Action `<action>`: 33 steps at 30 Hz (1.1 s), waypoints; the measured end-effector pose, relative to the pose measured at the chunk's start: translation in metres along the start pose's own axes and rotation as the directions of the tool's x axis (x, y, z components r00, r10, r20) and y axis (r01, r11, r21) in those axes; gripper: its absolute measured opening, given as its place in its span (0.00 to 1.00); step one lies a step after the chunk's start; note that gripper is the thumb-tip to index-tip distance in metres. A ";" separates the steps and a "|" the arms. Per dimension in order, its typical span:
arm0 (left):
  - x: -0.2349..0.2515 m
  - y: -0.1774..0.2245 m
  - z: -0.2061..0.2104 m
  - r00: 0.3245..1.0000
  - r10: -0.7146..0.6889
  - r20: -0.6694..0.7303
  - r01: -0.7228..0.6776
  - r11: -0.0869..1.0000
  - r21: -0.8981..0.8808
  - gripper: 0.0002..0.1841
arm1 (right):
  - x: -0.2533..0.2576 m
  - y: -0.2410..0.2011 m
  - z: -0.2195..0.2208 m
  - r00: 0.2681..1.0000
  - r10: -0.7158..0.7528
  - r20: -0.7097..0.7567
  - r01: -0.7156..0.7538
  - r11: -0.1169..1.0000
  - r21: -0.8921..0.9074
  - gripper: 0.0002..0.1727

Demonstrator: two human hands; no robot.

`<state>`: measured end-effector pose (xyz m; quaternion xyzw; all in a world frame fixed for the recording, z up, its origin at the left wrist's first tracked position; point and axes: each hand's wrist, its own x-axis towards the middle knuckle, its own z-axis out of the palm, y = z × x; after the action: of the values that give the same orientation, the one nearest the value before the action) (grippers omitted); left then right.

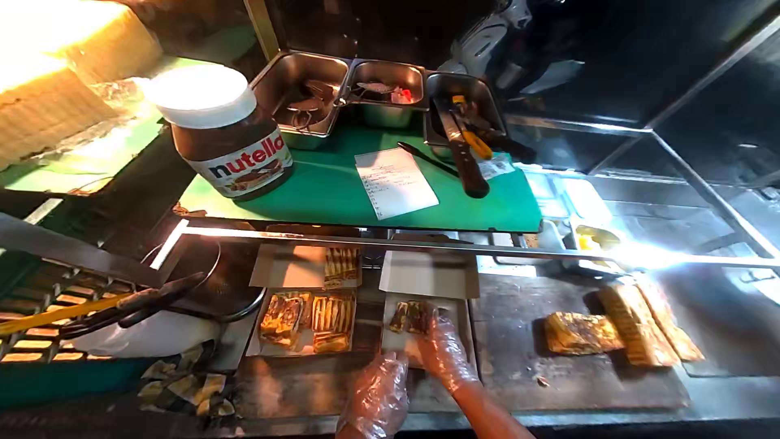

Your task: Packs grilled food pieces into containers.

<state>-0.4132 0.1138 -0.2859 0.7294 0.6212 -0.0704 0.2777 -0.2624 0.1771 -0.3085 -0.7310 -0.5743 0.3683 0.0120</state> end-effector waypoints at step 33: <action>0.145 0.347 0.064 0.976 0.156 0.155 -0.089 0.925 -0.371 0.48 | 0.042 0.354 -0.252 0.894 -0.383 0.231 0.337 0.917 0.215 0.17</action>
<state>-0.0382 0.1829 -0.2940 0.6938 0.5488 -0.0035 0.4662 0.1740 0.1941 -0.3034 -0.5511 -0.6630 0.5026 0.0643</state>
